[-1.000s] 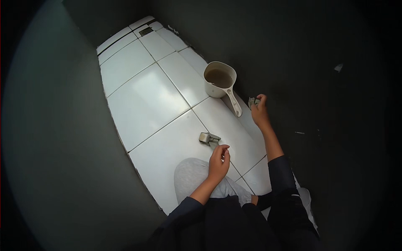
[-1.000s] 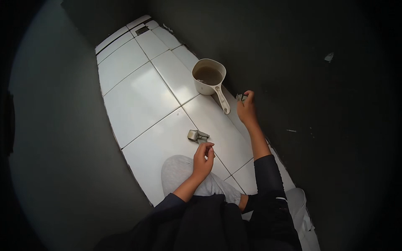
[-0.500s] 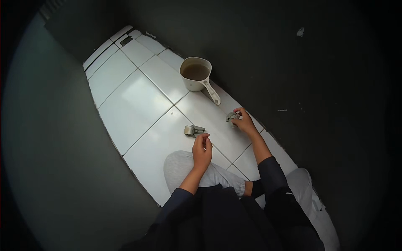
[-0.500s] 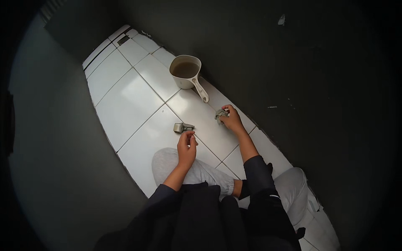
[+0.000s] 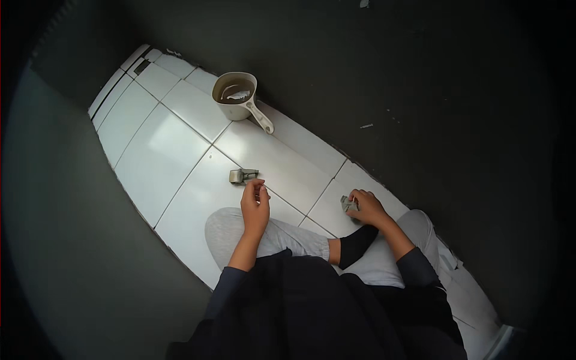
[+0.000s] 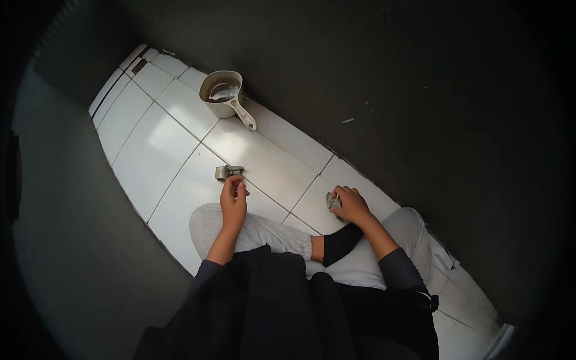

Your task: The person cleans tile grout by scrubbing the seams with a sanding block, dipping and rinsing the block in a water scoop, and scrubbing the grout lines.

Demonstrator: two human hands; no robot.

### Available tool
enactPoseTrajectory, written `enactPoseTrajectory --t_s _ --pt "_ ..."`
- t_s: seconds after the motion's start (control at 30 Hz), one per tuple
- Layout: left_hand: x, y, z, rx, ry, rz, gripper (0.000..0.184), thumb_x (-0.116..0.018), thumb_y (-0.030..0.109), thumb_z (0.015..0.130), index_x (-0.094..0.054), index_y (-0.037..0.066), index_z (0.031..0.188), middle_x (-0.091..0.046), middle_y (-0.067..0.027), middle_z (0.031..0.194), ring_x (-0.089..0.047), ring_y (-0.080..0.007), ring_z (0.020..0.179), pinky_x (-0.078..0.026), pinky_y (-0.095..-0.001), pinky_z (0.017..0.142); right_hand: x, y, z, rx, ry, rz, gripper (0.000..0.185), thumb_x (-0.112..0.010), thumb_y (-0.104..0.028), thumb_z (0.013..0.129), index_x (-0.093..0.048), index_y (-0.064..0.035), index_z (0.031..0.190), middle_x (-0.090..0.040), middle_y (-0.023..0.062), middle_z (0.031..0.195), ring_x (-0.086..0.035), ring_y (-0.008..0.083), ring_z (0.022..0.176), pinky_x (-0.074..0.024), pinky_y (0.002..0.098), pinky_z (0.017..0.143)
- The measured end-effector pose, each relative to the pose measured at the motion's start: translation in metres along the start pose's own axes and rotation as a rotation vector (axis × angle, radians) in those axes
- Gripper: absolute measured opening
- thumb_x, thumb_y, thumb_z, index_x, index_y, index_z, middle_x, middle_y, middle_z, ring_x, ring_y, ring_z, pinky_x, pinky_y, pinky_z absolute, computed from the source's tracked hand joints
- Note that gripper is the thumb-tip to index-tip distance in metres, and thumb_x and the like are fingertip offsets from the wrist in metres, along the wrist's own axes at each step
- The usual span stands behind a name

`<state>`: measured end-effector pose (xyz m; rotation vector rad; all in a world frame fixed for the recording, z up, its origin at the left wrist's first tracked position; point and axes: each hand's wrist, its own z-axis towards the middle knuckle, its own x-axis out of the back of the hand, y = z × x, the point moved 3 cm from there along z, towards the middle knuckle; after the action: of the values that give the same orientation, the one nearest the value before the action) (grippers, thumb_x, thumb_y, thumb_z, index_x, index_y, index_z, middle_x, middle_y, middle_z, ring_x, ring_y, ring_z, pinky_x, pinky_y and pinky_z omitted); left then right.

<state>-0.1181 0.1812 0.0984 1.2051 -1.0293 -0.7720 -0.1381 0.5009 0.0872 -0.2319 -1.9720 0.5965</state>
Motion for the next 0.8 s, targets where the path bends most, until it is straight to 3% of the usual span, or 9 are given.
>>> enactPoseTrajectory --t_s 0.07,0.17,0.27,0.37,0.47,0.6,0.8 --pt "-0.005 0.003 -0.003 -0.048 -0.036 0.043 0.016 -0.052 0.008 0.091 -0.059 0.001 0.105 -0.061 -0.007 0.086 -0.059 -0.0135 0.072 -0.048 -0.0267 0.062 -0.019 0.014 -0.017 0.063 0.054 -0.152 0.04 -0.077 -0.014 0.066 -0.057 -0.0068 0.1 -0.059 0.0139 0.098 -0.06 0.0298 0.091 -0.0498 0.0391 0.081" --pt "-0.008 0.008 -0.01 -0.107 -0.098 0.106 0.017 -0.053 0.008 0.091 -0.059 0.001 0.105 -0.061 -0.0072 0.086 -0.059 -0.0135 0.072 -0.048 -0.0266 0.062 -0.049 0.028 -0.021 0.037 -0.102 -0.125 0.046 -0.079 -0.011 0.064 -0.059 -0.0074 0.105 -0.06 0.016 0.105 -0.061 0.0346 0.095 -0.05 0.043 0.08" --pt "-0.007 0.007 -0.01 -0.108 -0.122 0.111 0.017 -0.053 0.008 0.092 -0.058 -0.001 0.106 -0.06 -0.0068 0.086 -0.06 -0.0133 0.071 -0.049 -0.0261 0.063 -0.069 0.028 -0.014 0.04 -0.108 -0.166 0.045 -0.079 -0.008 0.062 -0.058 -0.0065 0.101 -0.06 0.0167 0.107 -0.062 0.0354 0.094 -0.051 0.0434 0.077" --pt "-0.004 0.003 -0.005 -0.066 -0.084 0.064 0.018 -0.052 0.008 0.093 -0.058 -0.002 0.106 -0.06 -0.0069 0.086 -0.061 -0.0134 0.07 -0.049 -0.0264 0.064 -0.071 0.017 -0.007 0.121 -0.146 -0.166 0.044 -0.081 -0.01 0.058 -0.057 -0.0048 0.095 -0.064 0.0174 0.098 -0.063 0.0364 0.089 -0.0514 0.0441 0.073" --pt "-0.004 0.003 -0.004 -0.029 -0.05 0.033 0.018 -0.052 0.007 0.093 -0.059 -0.002 0.106 -0.061 -0.0077 0.086 -0.061 -0.0139 0.07 -0.049 -0.0269 0.063 -0.077 -0.008 -0.004 0.109 -0.114 -0.012 0.048 -0.085 -0.015 0.054 -0.055 -0.0027 0.089 -0.065 0.0182 0.083 -0.064 0.0391 0.084 -0.0501 0.0456 0.073" --pt "0.0 -0.002 -0.002 -0.044 0.019 -0.06 0.017 -0.051 0.007 0.093 -0.058 -0.002 0.105 -0.06 -0.0073 0.084 -0.06 -0.0129 0.067 -0.048 -0.0253 0.062 -0.092 -0.037 0.006 -0.055 -0.05 0.129 0.047 -0.086 -0.017 0.056 -0.055 -0.0016 0.088 -0.066 0.019 0.088 -0.064 0.0378 0.086 -0.0507 0.0438 0.075" --pt "0.005 0.001 0.002 0.002 0.131 -0.217 0.013 -0.049 0.003 0.094 -0.056 -0.002 0.104 -0.057 -0.0044 0.083 -0.055 -0.0079 0.066 -0.045 -0.022 0.062 -0.116 -0.081 0.053 -0.093 0.066 0.286 0.049 -0.086 -0.022 0.059 -0.057 -0.0009 0.093 -0.067 0.0182 0.088 -0.065 0.0356 0.085 -0.0508 0.0413 0.074"
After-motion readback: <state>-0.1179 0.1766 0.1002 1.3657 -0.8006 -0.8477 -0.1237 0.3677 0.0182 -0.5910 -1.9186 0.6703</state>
